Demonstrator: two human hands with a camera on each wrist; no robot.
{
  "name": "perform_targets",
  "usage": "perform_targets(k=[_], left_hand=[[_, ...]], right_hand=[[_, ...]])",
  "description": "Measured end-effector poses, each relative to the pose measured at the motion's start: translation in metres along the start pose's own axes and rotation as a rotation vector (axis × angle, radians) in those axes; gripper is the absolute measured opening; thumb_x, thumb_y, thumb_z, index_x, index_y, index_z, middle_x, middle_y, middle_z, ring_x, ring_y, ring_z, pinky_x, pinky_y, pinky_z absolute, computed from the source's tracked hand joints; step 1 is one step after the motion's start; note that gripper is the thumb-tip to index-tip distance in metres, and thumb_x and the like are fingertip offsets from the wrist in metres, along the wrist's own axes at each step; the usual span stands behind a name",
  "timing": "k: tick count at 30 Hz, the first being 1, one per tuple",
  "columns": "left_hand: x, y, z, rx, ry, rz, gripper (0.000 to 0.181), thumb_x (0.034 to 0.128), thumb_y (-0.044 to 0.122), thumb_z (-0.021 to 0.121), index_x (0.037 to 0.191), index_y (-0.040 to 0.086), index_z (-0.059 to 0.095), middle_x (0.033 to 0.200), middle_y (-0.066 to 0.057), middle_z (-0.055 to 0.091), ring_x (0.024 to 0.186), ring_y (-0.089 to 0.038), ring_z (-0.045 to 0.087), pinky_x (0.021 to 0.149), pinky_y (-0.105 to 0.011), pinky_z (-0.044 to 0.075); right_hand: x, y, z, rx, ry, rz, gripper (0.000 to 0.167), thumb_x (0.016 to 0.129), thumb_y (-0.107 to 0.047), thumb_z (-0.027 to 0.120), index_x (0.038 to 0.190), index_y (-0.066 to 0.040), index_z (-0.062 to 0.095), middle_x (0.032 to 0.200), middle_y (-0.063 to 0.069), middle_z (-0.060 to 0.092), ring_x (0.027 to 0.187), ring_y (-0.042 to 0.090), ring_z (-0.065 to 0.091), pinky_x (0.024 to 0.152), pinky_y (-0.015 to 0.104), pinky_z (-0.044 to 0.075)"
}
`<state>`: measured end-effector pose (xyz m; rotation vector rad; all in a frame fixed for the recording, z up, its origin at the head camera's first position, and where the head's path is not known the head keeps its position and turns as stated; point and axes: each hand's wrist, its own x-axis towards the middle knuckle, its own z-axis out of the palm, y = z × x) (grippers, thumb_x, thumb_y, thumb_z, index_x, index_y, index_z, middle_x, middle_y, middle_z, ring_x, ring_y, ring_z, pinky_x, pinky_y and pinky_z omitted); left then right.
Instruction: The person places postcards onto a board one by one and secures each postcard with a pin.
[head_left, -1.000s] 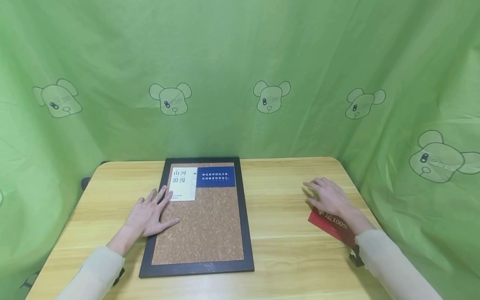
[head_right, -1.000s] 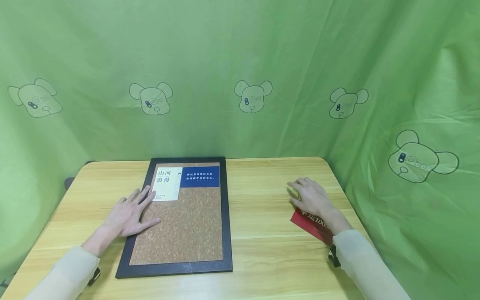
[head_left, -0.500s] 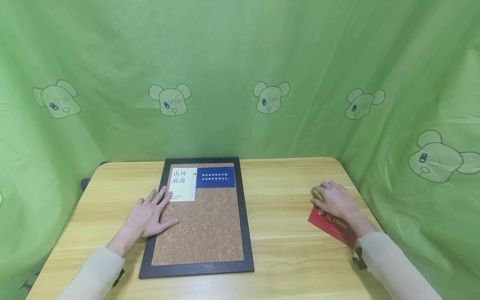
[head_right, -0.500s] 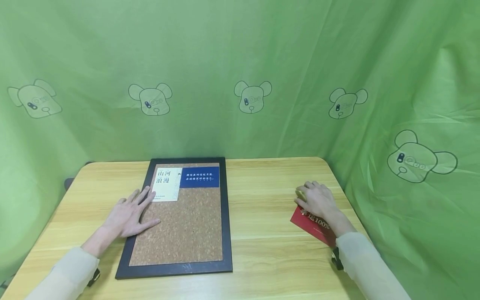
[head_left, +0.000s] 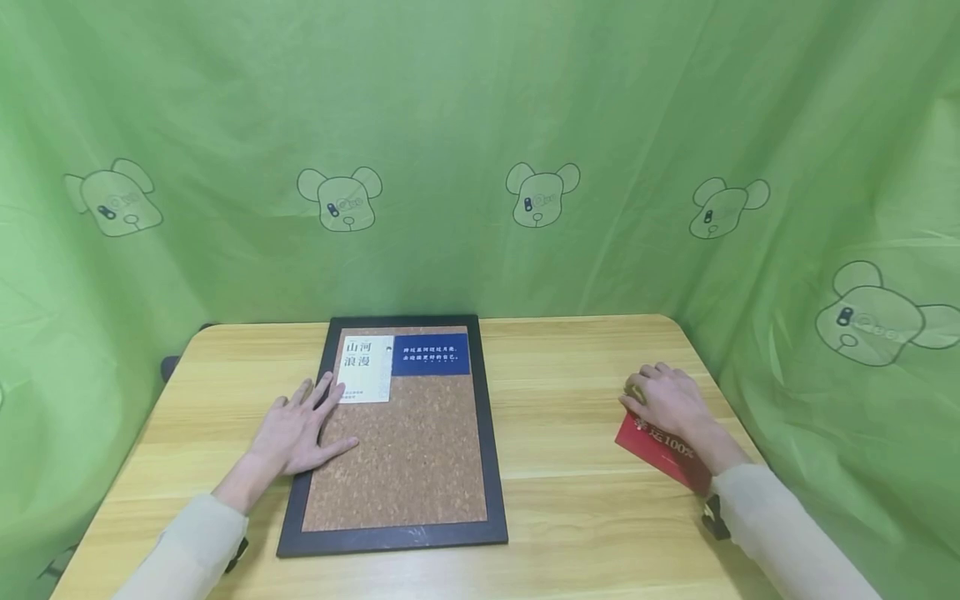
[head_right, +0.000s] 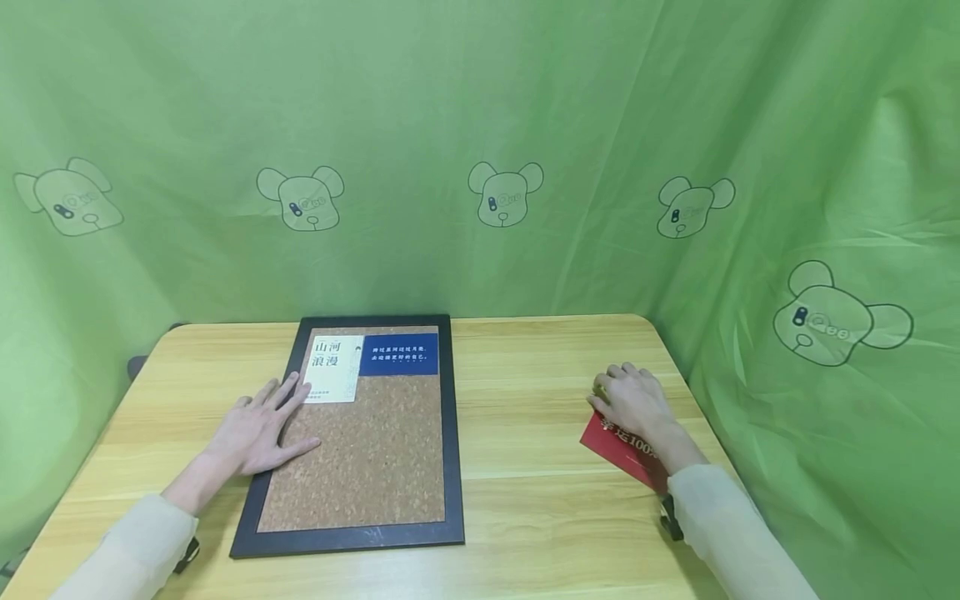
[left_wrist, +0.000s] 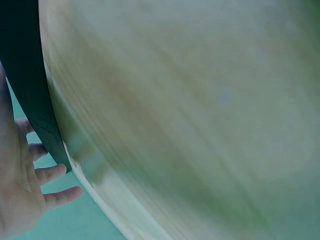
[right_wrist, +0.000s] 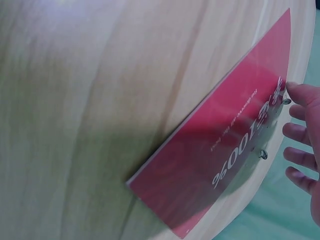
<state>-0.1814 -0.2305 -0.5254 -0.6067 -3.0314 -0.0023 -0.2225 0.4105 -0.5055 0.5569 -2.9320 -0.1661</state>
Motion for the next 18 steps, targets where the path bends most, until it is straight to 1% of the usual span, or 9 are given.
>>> perform_targets(k=[6, 12, 18], left_hand=[[0.0000, 0.0001, 0.0002, 0.000, -0.004, -0.002, 0.102, 0.0910, 0.083, 0.050, 0.164, 0.013, 0.039, 0.171, -0.018, 0.035, 0.150, -0.049, 0.045, 0.103, -0.064, 0.053], [-0.0001, 0.0003, -0.0008, 0.000, -0.006, -0.005, 0.102, 0.0910, 0.083, 0.050, 0.164, 0.013, 0.039, 0.171, -0.018, 0.035, 0.150, -0.049, 0.045, 0.103, -0.064, 0.052], [-0.0001, 0.0005, -0.0016, 0.004, -0.008, 0.001, 0.101, 0.0914, 0.083, 0.050, 0.164, 0.012, 0.039, 0.171, -0.019, 0.035, 0.150, -0.049, 0.045, 0.103, -0.064, 0.052]], right_hand=[[-0.0003, -0.0018, 0.0010, 0.000, -0.003, 0.009, 0.023, 0.095, -0.038, 0.075, 0.097, -0.014, 0.077, 0.094, 0.008, 0.071, 0.088, 0.030, 0.063, 0.076, 0.053, 0.058], [-0.0020, -0.0024, -0.0005, -0.001, -0.006, 0.007, 0.023, 0.096, -0.035, 0.074, 0.098, -0.013, 0.078, 0.096, 0.009, 0.072, 0.088, 0.030, 0.064, 0.075, 0.053, 0.058], [-0.0023, -0.0027, -0.0001, 0.003, 0.009, -0.006, 0.019, 0.096, -0.031, 0.075, 0.099, -0.012, 0.079, 0.096, 0.010, 0.073, 0.088, 0.031, 0.065, 0.074, 0.053, 0.058]])
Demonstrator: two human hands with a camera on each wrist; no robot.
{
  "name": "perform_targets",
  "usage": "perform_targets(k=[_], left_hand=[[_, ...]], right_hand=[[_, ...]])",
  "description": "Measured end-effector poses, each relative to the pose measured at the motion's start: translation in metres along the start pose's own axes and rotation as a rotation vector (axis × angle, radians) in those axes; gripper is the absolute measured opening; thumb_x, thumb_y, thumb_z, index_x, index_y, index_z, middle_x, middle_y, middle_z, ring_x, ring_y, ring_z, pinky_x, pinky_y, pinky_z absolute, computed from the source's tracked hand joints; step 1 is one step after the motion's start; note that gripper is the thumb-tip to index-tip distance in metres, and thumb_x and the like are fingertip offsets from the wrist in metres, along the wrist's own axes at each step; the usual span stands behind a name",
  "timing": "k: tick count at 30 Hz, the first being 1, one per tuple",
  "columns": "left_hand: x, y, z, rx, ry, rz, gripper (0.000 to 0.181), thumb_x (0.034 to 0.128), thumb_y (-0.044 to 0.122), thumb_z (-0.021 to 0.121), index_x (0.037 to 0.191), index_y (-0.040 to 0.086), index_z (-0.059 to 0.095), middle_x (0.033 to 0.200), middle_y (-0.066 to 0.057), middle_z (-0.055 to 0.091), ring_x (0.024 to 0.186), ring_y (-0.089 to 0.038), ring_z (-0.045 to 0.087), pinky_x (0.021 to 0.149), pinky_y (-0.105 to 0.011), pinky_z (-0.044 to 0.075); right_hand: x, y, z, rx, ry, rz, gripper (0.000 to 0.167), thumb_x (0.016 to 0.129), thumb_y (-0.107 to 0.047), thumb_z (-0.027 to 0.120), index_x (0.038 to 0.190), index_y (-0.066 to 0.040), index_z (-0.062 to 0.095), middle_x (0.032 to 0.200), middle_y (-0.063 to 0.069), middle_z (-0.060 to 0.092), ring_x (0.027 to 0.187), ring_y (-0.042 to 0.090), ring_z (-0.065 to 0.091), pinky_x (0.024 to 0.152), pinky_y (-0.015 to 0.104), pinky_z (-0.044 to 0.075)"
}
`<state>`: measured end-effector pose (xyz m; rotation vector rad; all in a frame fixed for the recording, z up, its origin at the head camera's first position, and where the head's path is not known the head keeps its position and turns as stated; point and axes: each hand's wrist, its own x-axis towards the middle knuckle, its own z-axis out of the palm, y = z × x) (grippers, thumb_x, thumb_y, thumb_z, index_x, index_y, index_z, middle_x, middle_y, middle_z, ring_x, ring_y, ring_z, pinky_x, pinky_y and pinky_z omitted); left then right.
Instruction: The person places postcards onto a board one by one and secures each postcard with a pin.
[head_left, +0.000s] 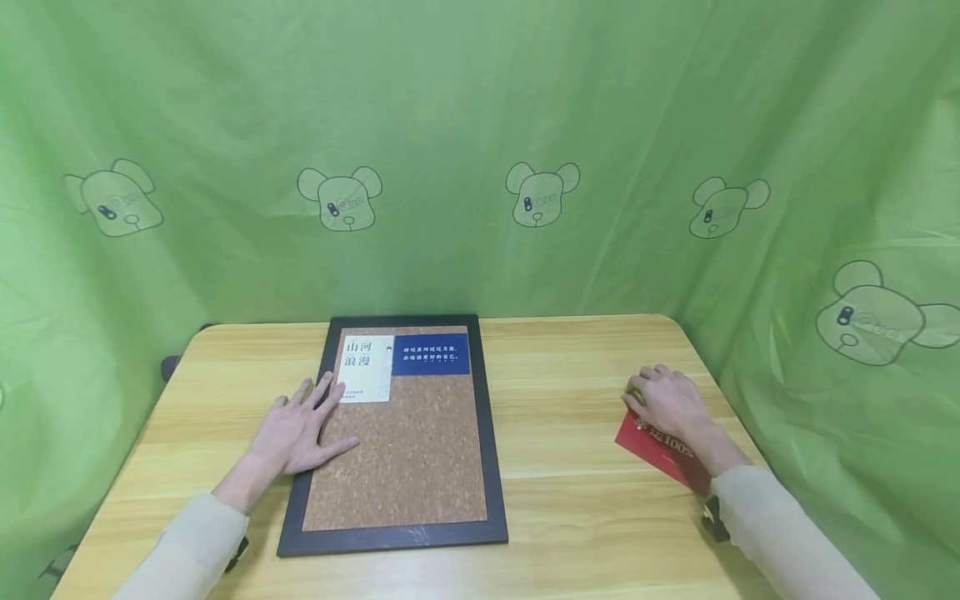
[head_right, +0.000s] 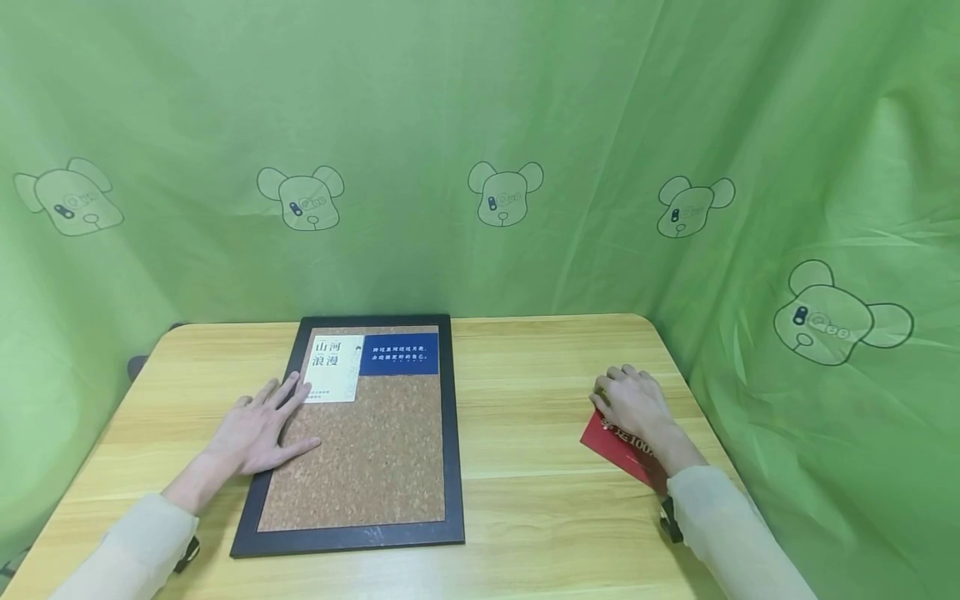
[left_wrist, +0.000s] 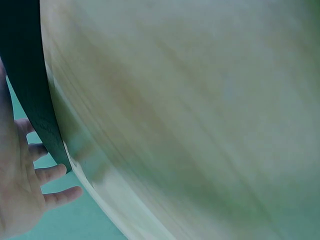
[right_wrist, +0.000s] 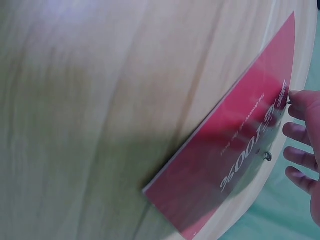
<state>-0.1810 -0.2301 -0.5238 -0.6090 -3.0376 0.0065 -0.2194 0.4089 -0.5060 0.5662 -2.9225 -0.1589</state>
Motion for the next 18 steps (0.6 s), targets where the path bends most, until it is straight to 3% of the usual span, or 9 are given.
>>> perform_targets(k=[18], left_hand=[[-0.0002, -0.0003, 0.0010, -0.003, 0.001, 0.003, 0.102, 0.0911, 0.083, 0.051, 0.164, 0.012, 0.039, 0.171, -0.020, 0.036, 0.149, -0.050, 0.045, 0.103, -0.065, 0.051]], right_hand=[[0.0019, -0.0045, 0.0030, 0.010, 0.017, -0.014, 0.013, 0.097, -0.025, 0.074, 0.101, -0.013, 0.079, 0.095, 0.007, 0.073, 0.091, 0.030, 0.065, 0.075, 0.050, 0.059]])
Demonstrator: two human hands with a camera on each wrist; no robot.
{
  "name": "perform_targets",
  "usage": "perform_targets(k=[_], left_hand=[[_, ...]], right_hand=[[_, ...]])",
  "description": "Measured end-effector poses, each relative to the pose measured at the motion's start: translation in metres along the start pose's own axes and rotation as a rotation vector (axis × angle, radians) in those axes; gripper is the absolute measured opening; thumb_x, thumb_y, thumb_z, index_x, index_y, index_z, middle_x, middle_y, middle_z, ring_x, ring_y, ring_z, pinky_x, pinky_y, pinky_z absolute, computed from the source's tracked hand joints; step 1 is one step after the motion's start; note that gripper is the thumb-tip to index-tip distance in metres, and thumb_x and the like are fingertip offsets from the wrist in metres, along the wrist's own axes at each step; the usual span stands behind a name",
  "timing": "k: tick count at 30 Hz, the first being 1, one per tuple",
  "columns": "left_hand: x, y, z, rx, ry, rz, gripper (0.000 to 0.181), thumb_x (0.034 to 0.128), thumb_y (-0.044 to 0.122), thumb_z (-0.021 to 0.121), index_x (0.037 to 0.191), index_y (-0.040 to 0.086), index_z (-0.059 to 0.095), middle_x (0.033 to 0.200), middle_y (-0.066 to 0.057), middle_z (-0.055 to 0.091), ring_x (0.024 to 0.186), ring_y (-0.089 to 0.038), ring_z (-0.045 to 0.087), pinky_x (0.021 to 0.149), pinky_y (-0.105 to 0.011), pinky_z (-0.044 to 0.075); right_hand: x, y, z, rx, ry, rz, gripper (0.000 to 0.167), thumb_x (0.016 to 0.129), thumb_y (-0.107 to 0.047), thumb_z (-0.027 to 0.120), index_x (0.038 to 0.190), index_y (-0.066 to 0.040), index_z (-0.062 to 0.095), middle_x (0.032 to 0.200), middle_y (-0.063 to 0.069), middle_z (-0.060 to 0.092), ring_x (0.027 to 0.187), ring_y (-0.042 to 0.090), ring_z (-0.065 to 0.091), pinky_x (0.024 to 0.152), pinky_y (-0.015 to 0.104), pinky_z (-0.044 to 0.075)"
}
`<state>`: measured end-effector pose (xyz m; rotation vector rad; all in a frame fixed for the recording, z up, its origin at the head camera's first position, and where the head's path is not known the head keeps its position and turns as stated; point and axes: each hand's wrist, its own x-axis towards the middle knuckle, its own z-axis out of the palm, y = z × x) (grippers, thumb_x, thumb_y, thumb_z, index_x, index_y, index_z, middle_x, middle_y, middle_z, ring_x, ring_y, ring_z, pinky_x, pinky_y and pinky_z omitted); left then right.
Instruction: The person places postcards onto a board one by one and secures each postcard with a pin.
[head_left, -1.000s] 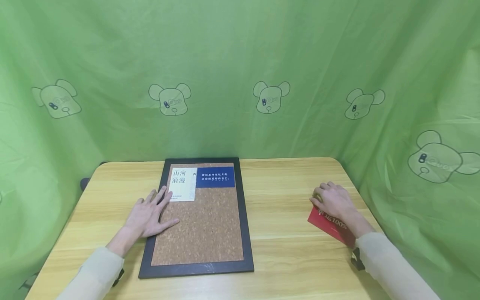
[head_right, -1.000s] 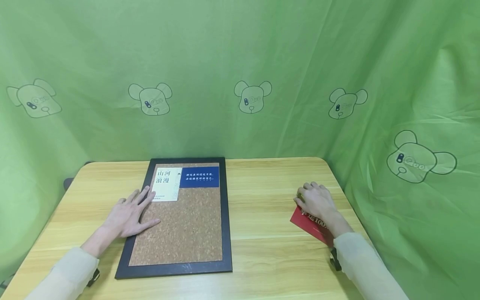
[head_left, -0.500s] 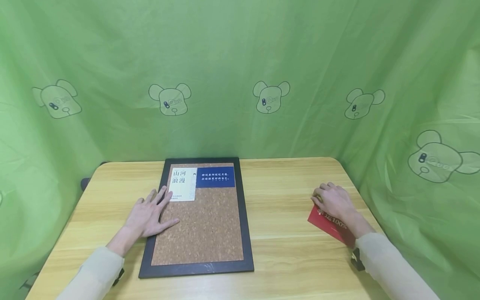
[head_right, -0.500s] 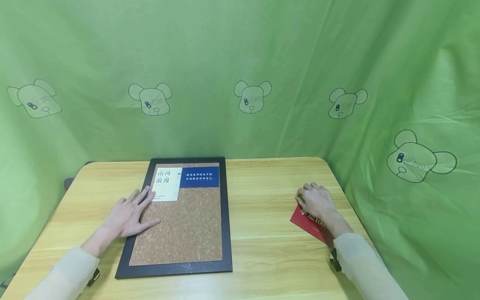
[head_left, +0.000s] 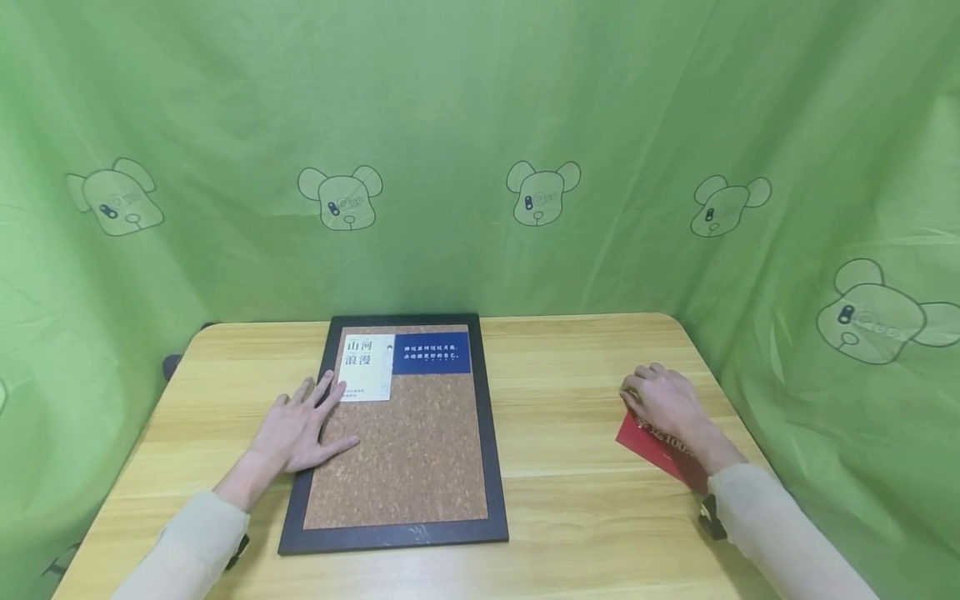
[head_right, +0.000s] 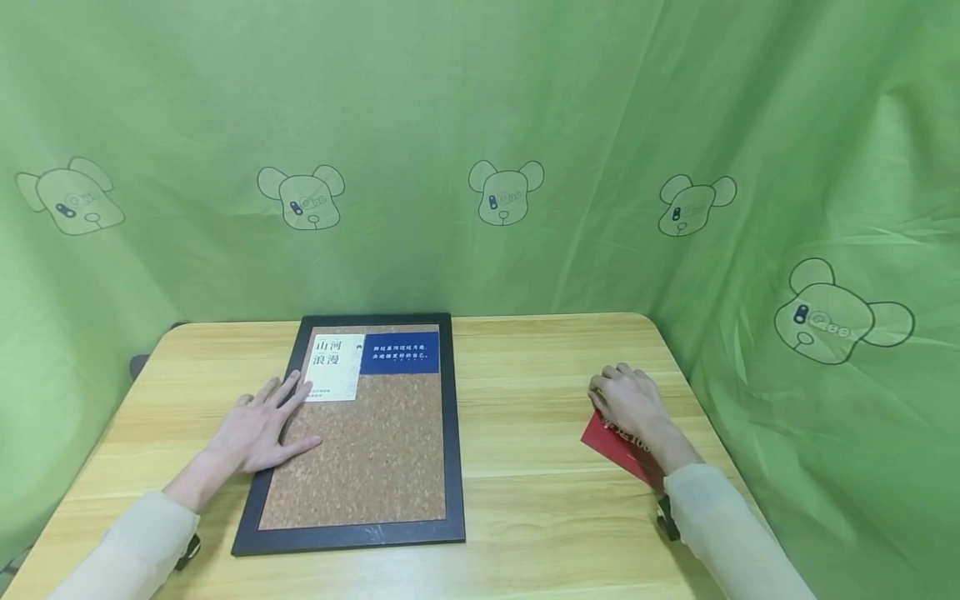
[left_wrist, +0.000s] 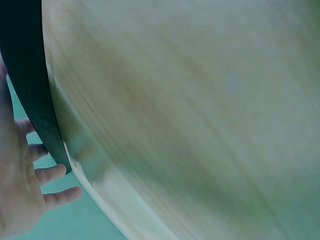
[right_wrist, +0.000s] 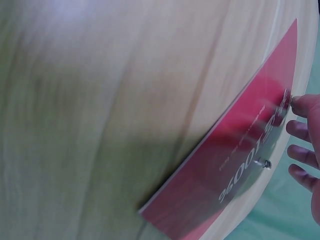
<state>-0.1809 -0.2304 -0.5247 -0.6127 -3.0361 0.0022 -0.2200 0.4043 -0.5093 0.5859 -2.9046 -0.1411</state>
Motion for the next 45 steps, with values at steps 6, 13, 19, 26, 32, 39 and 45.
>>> perform_targets(k=[6, 13, 19, 26, 32, 39, 45], left_hand=[[0.000, 0.000, -0.001, 0.006, -0.002, 0.004, 0.102, 0.0912, 0.082, 0.051, 0.164, 0.012, 0.039, 0.171, -0.020, 0.036, 0.149, -0.050, 0.045, 0.103, -0.064, 0.052], [0.000, 0.001, -0.003, 0.003, 0.002, 0.010, 0.101, 0.0911, 0.081, 0.052, 0.163, 0.011, 0.041, 0.170, -0.020, 0.037, 0.150, -0.050, 0.045, 0.106, -0.066, 0.050], [0.001, 0.001, -0.004, 0.002, 0.013, 0.017, 0.101, 0.0905, 0.081, 0.054, 0.162, 0.010, 0.043, 0.169, -0.021, 0.038, 0.151, -0.049, 0.044, 0.106, -0.066, 0.050], [0.000, 0.000, -0.003, -0.010, 0.034, 0.024, 0.103, 0.0897, 0.079, 0.057, 0.162, 0.007, 0.040, 0.168, -0.021, 0.041, 0.151, -0.047, 0.045, 0.107, -0.065, 0.050], [0.000, 0.000, -0.004, -0.026, 0.044, 0.021, 0.106, 0.0897, 0.078, 0.058, 0.162, 0.004, 0.038, 0.167, -0.023, 0.042, 0.152, -0.045, 0.044, 0.109, -0.066, 0.049], [0.004, 0.001, -0.007, -0.027, 0.059, 0.037, 0.103, 0.0890, 0.078, 0.060, 0.161, 0.007, 0.043, 0.167, -0.022, 0.042, 0.153, -0.046, 0.043, 0.112, -0.066, 0.047], [0.016, 0.009, -0.013, -0.014, 0.069, 0.083, 0.102, 0.0886, 0.080, 0.059, 0.161, 0.010, 0.043, 0.167, -0.021, 0.042, 0.154, -0.044, 0.041, 0.116, -0.065, 0.045]], right_hand=[[0.002, -0.002, 0.001, -0.003, 0.047, -0.030, 0.011, 0.097, -0.024, 0.073, 0.098, -0.014, 0.079, 0.094, 0.005, 0.072, 0.089, 0.028, 0.064, 0.074, 0.048, 0.059], [0.007, -0.011, 0.001, 0.008, 0.133, -0.074, 0.011, 0.096, -0.025, 0.074, 0.097, -0.015, 0.079, 0.097, 0.006, 0.074, 0.093, 0.030, 0.066, 0.075, 0.049, 0.059], [0.012, -0.019, 0.000, 0.019, 0.163, -0.094, 0.011, 0.096, -0.023, 0.075, 0.100, -0.015, 0.079, 0.102, 0.007, 0.073, 0.099, 0.030, 0.065, 0.082, 0.049, 0.058], [0.018, -0.026, 0.000, 0.001, 0.257, -0.154, 0.010, 0.091, -0.019, 0.079, 0.100, -0.013, 0.080, 0.101, 0.008, 0.074, 0.098, 0.031, 0.067, 0.081, 0.049, 0.059], [0.023, -0.034, -0.002, 0.001, 0.271, -0.162, 0.011, 0.092, -0.022, 0.079, 0.100, -0.014, 0.079, 0.101, 0.008, 0.074, 0.098, 0.031, 0.067, 0.084, 0.049, 0.059], [0.031, -0.045, -0.002, 0.007, 0.320, -0.195, 0.010, 0.091, -0.020, 0.079, 0.099, -0.013, 0.079, 0.100, 0.008, 0.075, 0.097, 0.031, 0.068, 0.084, 0.048, 0.060], [0.039, -0.056, 0.000, 0.015, 0.353, -0.206, 0.010, 0.090, -0.021, 0.079, 0.098, -0.014, 0.080, 0.100, 0.008, 0.075, 0.095, 0.029, 0.069, 0.081, 0.045, 0.061]])
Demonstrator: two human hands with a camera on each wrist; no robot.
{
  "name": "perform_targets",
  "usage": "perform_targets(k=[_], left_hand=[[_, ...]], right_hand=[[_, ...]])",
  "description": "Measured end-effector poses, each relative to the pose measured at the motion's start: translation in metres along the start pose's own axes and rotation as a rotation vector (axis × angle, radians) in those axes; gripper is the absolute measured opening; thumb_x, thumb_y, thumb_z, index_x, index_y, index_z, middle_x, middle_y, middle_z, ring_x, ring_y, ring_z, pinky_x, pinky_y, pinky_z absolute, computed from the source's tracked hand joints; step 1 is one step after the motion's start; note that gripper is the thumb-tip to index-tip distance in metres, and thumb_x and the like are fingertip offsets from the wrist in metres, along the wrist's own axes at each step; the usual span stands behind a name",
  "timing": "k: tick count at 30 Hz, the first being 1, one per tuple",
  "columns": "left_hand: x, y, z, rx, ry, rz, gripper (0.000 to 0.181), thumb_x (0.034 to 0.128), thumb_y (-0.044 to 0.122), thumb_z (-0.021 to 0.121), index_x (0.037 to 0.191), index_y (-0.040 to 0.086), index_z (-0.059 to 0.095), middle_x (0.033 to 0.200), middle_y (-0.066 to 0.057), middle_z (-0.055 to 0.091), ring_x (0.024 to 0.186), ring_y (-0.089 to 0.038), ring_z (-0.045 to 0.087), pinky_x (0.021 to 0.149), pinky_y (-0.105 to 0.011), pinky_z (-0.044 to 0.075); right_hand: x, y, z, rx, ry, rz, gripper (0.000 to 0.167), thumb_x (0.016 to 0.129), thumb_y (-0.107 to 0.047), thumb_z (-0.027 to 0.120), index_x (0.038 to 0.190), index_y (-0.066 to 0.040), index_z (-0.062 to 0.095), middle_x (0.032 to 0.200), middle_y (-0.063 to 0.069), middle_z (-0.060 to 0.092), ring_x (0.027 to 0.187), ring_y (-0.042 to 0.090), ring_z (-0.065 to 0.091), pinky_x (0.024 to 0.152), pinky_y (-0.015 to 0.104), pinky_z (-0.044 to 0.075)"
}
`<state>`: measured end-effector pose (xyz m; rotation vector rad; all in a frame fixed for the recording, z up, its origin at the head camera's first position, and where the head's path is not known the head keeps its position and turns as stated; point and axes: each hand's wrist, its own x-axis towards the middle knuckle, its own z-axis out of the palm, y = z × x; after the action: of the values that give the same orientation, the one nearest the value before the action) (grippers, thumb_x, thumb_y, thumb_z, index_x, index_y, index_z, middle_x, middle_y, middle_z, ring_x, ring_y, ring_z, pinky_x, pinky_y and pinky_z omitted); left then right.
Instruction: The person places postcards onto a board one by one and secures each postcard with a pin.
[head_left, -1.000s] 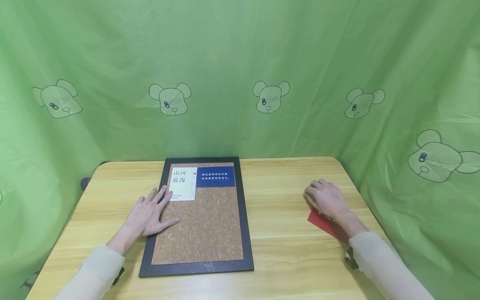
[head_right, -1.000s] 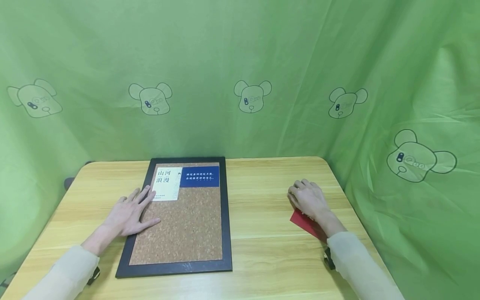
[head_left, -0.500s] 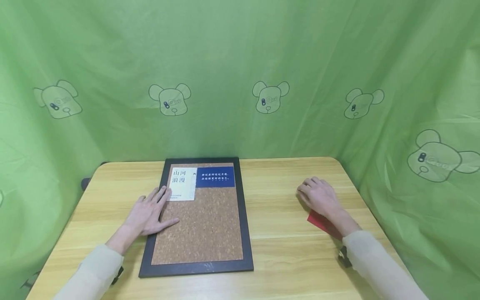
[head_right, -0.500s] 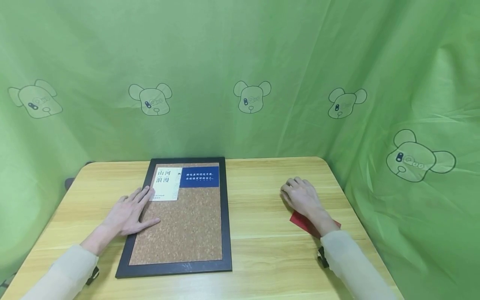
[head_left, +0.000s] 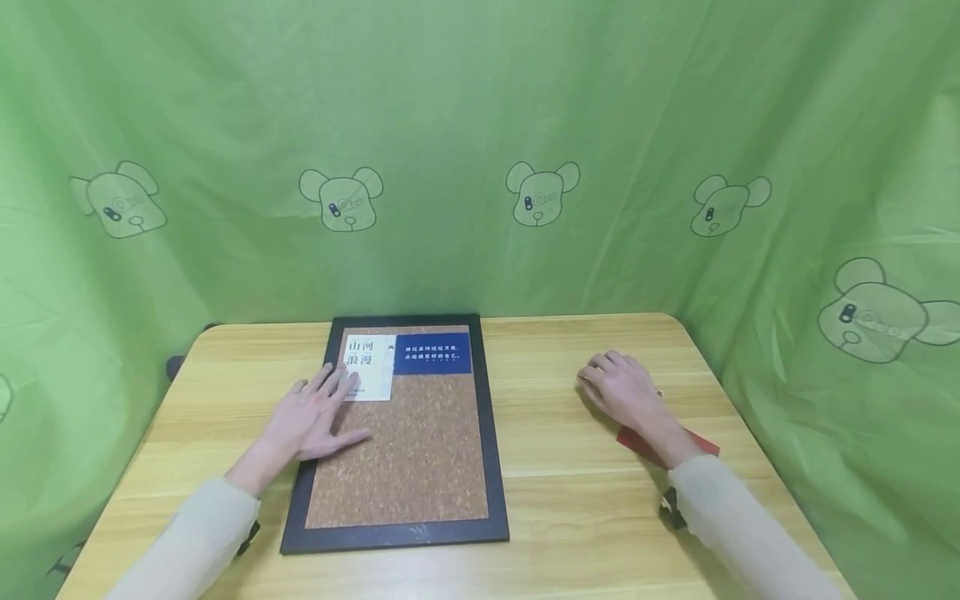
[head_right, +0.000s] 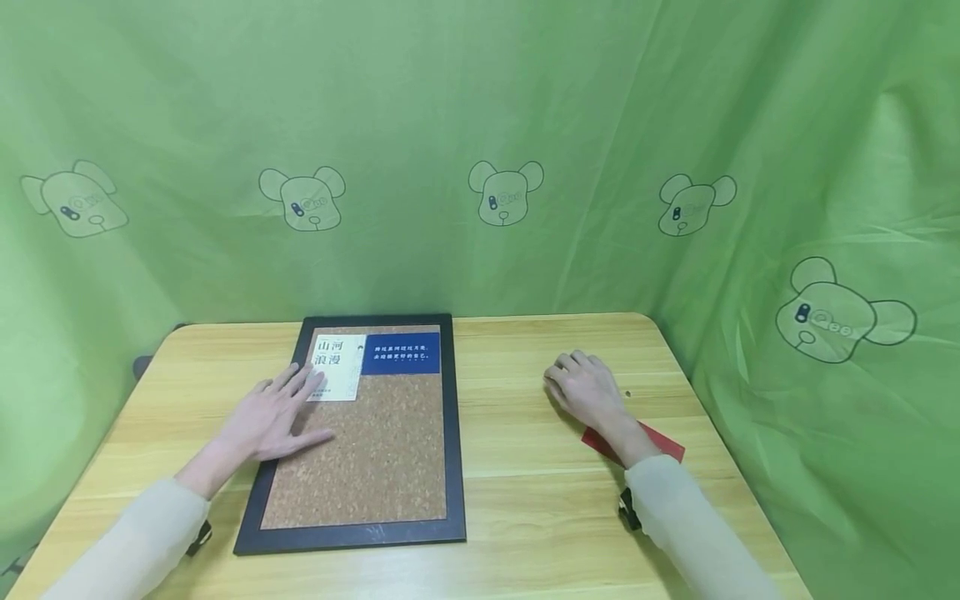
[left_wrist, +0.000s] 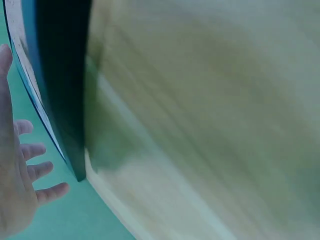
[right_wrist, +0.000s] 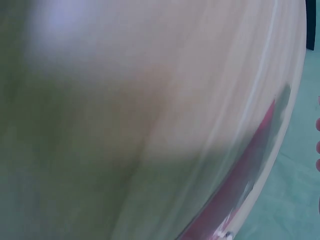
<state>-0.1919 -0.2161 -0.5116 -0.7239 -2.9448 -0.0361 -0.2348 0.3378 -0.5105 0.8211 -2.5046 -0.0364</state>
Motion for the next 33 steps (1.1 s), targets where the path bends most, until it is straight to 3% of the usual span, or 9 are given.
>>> perform_targets(k=[11, 17, 26, 33], left_hand=[[0.035, 0.020, -0.003, 0.007, 0.029, 0.089, 0.102, 0.0881, 0.081, 0.059, 0.160, 0.009, 0.045, 0.166, -0.022, 0.044, 0.153, -0.045, 0.043, 0.119, -0.063, 0.043], [0.052, 0.031, -0.005, -0.004, -0.015, 0.105, 0.103, 0.0892, 0.081, 0.056, 0.162, 0.009, 0.042, 0.167, -0.021, 0.042, 0.155, -0.046, 0.040, 0.124, -0.063, 0.038], [0.076, 0.044, 0.001, -0.007, -0.055, 0.111, 0.105, 0.0898, 0.085, 0.050, 0.163, 0.011, 0.040, 0.169, -0.020, 0.040, 0.157, -0.044, 0.038, 0.122, -0.064, 0.039], [0.088, 0.050, 0.000, -0.010, -0.088, 0.134, 0.103, 0.0908, 0.084, 0.050, 0.163, 0.011, 0.040, 0.169, -0.021, 0.040, 0.158, -0.044, 0.036, 0.124, -0.065, 0.036]], right_hand=[[0.020, -0.019, 0.010, 0.021, -0.002, -0.009, 0.013, 0.092, -0.023, 0.077, 0.101, -0.015, 0.080, 0.101, 0.007, 0.075, 0.098, 0.028, 0.068, 0.083, 0.045, 0.060], [0.032, -0.027, 0.016, 0.032, 0.021, -0.029, 0.013, 0.092, -0.023, 0.078, 0.102, -0.015, 0.080, 0.101, 0.006, 0.075, 0.096, 0.026, 0.067, 0.083, 0.043, 0.060], [0.046, -0.038, 0.019, 0.075, 0.003, -0.016, 0.014, 0.093, -0.025, 0.078, 0.103, -0.015, 0.079, 0.103, 0.006, 0.076, 0.099, 0.027, 0.068, 0.090, 0.044, 0.060], [0.058, -0.045, 0.022, 0.087, 0.001, -0.030, 0.014, 0.094, -0.025, 0.077, 0.104, -0.015, 0.079, 0.103, 0.006, 0.076, 0.099, 0.026, 0.069, 0.095, 0.046, 0.060]])
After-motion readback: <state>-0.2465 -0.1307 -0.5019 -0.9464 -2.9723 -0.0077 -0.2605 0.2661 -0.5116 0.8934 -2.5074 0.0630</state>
